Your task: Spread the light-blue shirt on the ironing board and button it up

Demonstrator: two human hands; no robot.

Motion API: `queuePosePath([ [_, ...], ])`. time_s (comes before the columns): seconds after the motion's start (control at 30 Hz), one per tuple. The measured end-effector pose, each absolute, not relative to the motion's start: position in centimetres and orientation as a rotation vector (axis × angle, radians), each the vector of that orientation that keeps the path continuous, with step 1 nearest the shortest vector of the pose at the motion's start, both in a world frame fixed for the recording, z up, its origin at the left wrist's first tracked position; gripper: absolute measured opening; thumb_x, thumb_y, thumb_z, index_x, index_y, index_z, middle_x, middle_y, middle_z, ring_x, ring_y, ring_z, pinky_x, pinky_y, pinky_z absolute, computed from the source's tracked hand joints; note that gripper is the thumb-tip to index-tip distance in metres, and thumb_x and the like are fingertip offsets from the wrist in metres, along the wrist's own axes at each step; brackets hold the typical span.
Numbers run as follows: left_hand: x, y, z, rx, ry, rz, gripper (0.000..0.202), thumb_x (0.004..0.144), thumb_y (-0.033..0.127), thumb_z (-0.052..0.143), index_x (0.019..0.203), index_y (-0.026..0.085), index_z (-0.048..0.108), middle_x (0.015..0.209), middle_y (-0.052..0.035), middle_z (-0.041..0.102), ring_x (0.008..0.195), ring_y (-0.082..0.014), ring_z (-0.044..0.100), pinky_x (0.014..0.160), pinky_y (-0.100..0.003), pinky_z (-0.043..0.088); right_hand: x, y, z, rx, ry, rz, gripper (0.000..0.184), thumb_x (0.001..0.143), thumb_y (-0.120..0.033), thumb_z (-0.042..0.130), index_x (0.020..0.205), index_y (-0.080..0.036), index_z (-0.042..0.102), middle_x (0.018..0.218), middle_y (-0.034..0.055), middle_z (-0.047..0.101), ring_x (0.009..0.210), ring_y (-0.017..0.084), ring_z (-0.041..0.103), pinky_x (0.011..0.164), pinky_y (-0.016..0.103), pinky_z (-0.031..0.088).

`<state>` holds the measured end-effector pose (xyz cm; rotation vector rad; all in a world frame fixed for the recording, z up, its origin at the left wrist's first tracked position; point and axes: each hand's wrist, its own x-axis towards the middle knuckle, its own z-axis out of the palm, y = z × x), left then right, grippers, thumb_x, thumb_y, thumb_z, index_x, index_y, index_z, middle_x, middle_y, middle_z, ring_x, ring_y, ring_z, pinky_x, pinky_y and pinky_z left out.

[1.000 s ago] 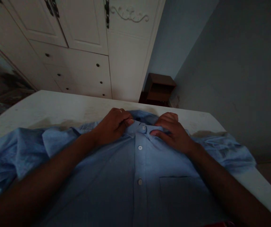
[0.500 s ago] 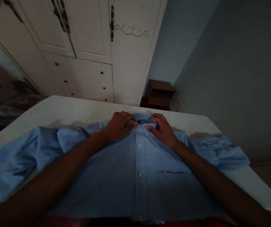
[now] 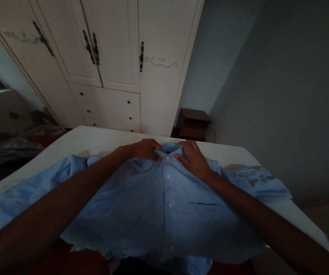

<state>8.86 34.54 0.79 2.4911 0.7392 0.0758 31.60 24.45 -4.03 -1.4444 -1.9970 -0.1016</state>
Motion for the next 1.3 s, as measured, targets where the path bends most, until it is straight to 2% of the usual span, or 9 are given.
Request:
queuePosePath([
  [0.2, 8.2, 35.1, -0.7, 1.961, 0.672, 0.235, 0.047, 0.073, 0.06, 0.064, 0.071, 0.013, 0.059, 0.062, 0.0005, 0.052, 0.053, -0.0097, 0.045, 0.052, -0.024, 0.035, 28.7, 21.8, -1.6, -0.988, -2.411, -0.428, 0.023, 0.095, -0.031, 0.047, 0.11, -0.019, 0.061, 0.105, 0.0111, 0.058, 0.095, 0.023, 0.053, 0.083, 0.04, 0.046],
  [0.37, 8.4, 35.1, -2.5, 1.934, 0.734, 0.372, 0.051, 0.073, 0.063, 0.062, 0.063, 0.015, 0.05, 0.055, 0.0031, 0.041, 0.05, -0.0079, 0.037, 0.048, -0.023, 0.03, 27.5, 22.0, -1.9, -0.981, -2.614, -0.33, 0.025, 0.096, -0.031, 0.046, 0.103, -0.017, 0.067, 0.1, 0.0103, 0.064, 0.091, 0.023, 0.057, 0.08, 0.04, 0.048],
  [0.5, 8.4, 34.4, -3.1, 2.108, 0.818, 0.595, 0.038, 0.081, 0.052, 0.056, 0.08, 0.014, 0.058, 0.082, -0.0051, 0.061, 0.079, -0.0163, 0.056, 0.07, -0.028, 0.046, 28.2, 22.3, -3.3, -1.045, -2.653, -0.154, 0.025, 0.096, -0.025, 0.047, 0.105, -0.014, 0.067, 0.1, 0.0105, 0.067, 0.093, 0.023, 0.061, 0.086, 0.041, 0.05],
  [0.6, 7.6, 32.5, -2.5, 2.385, 0.853, 0.797, 0.038, 0.084, 0.048, 0.057, 0.104, 0.016, 0.061, 0.109, -0.0093, 0.062, 0.104, -0.0222, 0.055, 0.093, -0.038, 0.043, 29.1, 21.9, -4.0, -1.013, -2.558, 0.045, 0.028, 0.096, -0.024, 0.046, 0.115, -0.013, 0.064, 0.109, 0.0114, 0.066, 0.1, 0.021, 0.062, 0.091, 0.039, 0.051],
  [0.77, 5.8, 28.9, -2.0, 2.961, 0.592, 0.573, 0.035, 0.087, 0.046, 0.056, 0.108, 0.019, 0.065, 0.114, -0.0114, 0.06, 0.109, -0.026, 0.053, 0.097, -0.043, 0.04, 29.8, 21.2, -4.0, -1.049, -2.264, 0.224, 0.028, 0.098, -0.027, 0.043, 0.117, -0.021, 0.063, 0.11, 0.0086, 0.066, 0.102, 0.018, 0.062, 0.09, 0.038, 0.053],
  [0.97, 5.2, 28.4, -4.6, 2.803, 1.097, 0.413, 0.099, 0.077, 0.069, 0.055, 0.149, 0.01, 0.023, 0.152, -0.0242, 0.026, 0.139, -0.0354, 0.029, 0.109, -0.045, 0.031, 27.6, 21.9, -3.6, -1.265, -2.242, 0.054, 0.039, 0.093, -0.038, 0.054, 0.126, -0.02, 0.056, 0.118, 0.0118, 0.06, 0.11, 0.024, 0.055, 0.097, 0.045, 0.047],
  [1.03, 5.1, 29.1, -4.8, 2.689, 1.246, 0.366, 0.104, 0.079, 0.068, 0.054, 0.15, 0.004, 0.014, 0.147, -0.0273, 0.034, 0.134, -0.0353, 0.038, 0.107, -0.042, 0.035, 27.3, 22.6, -3.5, -1.344, -2.219, -0.047, 0.046, 0.09, -0.041, 0.057, 0.13, -0.019, 0.053, 0.125, 0.0141, 0.056, 0.117, 0.028, 0.051, 0.1, 0.049, 0.043],
  [1.2, 3.6, 31.4, -3.5, 2.69, 1.401, 0.164, 0.082, 0.084, 0.068, 0.043, 0.142, 0.01, 0.04, 0.131, -0.0225, 0.055, 0.119, -0.0377, 0.052, 0.098, -0.05, 0.039, 29.3, 25.4, -3.1, -1.463, -2.249, 0.036, 0.033, 0.096, -0.044, 0.045, 0.113, -0.025, 0.065, 0.13, 0.009, 0.058, 0.126, 0.031, 0.044, 0.104, 0.059, 0.029],
  [1.3, 2.4, 32.9, -2.7, 2.662, 1.273, 0.147, 0.071, 0.088, 0.067, 0.031, 0.13, 0.015, 0.056, 0.128, -0.0182, 0.058, 0.117, -0.0321, 0.055, 0.096, -0.043, 0.041, 31.5, 27.6, -2.9, -1.488, -2.085, 0.315, 0.03, 0.096, -0.037, 0.044, 0.109, -0.022, 0.066, 0.121, 0.0083, 0.062, 0.122, 0.027, 0.049, 0.107, 0.056, 0.027],
])
